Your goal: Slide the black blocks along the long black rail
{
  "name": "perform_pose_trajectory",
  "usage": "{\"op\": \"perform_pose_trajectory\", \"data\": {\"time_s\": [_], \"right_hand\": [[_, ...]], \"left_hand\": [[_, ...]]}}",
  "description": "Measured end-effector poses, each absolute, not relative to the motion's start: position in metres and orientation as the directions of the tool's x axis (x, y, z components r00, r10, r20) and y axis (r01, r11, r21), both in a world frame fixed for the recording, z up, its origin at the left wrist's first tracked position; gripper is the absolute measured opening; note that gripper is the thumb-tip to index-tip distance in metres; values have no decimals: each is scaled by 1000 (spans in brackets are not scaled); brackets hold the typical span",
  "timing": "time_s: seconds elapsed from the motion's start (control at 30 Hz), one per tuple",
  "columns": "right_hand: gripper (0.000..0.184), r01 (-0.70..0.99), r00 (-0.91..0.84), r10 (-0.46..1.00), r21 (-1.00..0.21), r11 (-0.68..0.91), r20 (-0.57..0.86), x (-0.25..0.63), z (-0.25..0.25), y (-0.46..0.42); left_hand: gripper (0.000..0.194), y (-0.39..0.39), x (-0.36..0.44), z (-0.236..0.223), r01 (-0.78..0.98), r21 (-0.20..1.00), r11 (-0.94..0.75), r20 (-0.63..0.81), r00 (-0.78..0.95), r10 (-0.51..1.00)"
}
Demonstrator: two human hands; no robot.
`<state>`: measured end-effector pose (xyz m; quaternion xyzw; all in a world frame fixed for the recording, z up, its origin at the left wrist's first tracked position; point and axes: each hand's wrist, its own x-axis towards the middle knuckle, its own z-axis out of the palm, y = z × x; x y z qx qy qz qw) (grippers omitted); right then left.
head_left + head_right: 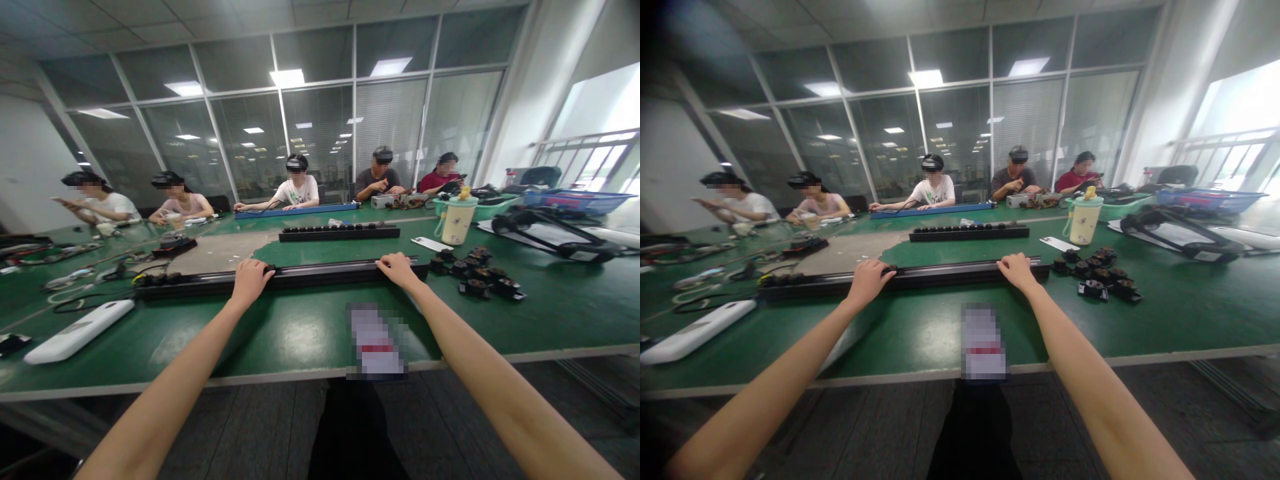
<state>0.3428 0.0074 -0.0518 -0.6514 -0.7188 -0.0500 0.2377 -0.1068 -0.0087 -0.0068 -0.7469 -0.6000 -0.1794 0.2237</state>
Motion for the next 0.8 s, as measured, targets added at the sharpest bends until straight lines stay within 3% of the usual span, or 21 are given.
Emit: {"op": "perform_pose_trajectory", "data": {"time_s": [0.8], "right_hand": [[41,977,-32,929,-186,108,370,340,-49,4]], "left_hand": [[26,-11,-101,-8,980,-129,-154,542,200,817]]}}
